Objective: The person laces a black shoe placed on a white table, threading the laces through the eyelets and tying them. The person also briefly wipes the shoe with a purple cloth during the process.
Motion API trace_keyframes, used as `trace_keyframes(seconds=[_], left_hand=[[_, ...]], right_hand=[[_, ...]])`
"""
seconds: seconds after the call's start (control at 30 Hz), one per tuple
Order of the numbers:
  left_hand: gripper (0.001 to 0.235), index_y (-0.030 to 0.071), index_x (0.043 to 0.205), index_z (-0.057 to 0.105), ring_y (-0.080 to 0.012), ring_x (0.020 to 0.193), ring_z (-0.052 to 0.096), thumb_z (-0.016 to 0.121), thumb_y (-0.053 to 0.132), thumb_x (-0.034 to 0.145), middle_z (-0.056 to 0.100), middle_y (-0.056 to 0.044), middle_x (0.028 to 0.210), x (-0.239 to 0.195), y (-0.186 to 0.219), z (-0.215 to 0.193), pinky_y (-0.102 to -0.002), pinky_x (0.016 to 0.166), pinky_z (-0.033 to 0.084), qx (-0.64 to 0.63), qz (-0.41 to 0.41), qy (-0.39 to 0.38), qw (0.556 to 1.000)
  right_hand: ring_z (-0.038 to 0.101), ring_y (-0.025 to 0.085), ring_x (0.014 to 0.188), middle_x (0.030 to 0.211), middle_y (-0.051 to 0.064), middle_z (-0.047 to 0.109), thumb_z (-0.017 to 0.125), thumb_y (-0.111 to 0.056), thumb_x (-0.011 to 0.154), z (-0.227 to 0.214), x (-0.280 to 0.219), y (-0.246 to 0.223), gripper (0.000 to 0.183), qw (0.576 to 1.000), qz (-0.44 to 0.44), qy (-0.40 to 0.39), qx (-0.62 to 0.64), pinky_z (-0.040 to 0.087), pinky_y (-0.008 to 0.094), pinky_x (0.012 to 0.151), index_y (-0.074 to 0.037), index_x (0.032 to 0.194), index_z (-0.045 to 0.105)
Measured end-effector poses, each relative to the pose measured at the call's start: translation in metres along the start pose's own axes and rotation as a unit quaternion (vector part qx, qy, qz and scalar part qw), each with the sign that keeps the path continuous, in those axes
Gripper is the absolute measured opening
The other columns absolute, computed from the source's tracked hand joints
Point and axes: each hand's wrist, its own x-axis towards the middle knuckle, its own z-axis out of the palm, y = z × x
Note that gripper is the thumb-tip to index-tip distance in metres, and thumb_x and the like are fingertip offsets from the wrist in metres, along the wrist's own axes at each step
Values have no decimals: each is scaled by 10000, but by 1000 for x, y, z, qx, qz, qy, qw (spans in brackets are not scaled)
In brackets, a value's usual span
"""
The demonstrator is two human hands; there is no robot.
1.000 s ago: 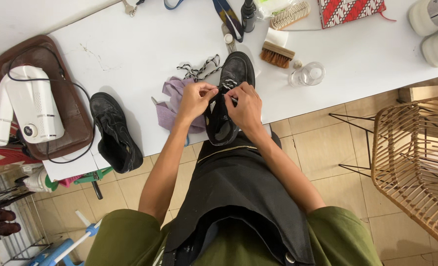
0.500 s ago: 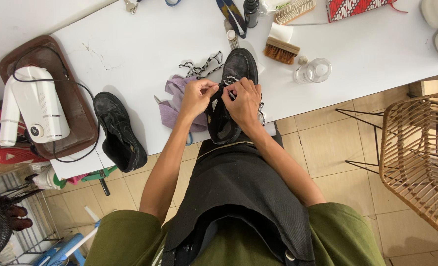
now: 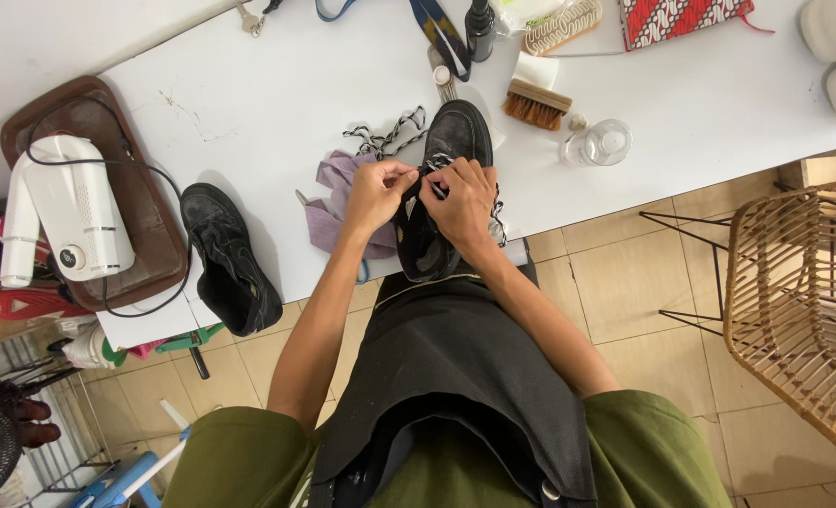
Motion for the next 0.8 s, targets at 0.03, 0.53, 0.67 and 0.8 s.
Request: trace_keyframes(seconds=[0.03, 0.53, 0.67, 0.8], left_hand=[[116, 222, 1072, 902, -9, 664, 641, 810, 247, 1006, 832, 60, 807, 0, 0, 0, -190, 618, 500, -2, -1, 1, 1000], [122, 198, 1076, 898, -32, 627, 608, 814, 232, 995, 827, 32, 789, -7, 12, -2, -206, 582, 476, -6, 11, 2, 1000], [136, 186, 1096, 894, -26, 612, 582, 816, 219, 990, 824, 32, 787, -11, 19, -1, -192, 579, 471, -25, 12, -3, 1000], [166, 167, 1126, 886, -71, 581, 613, 824, 249, 995, 825, 1, 789, -12, 24, -3, -226, 561, 492, -17, 19, -5, 1000]], right_hand=[[573, 162, 752, 801, -40, 528, 846, -93, 850, 0, 1, 0, 148, 1000, -2, 0, -2, 376, 344, 789, -184, 814, 735], [613, 201, 813, 880, -5, 594, 828, -162, 1009, -9, 4, -2, 86, 995, -9, -98, -27, 374, 376, 865, -128, 941, 789], [671, 186, 877, 891, -38, 685, 846, -173, 980, -20, 7, 1, 42, 985, 40, -161, -43, 386, 423, 947, -159, 1019, 840], [700, 181, 842, 825, -72, 739, 903, -153, 890, -18, 4, 3, 179, 990, 61, -129, -19, 387, 399, 942, -195, 1036, 807]])
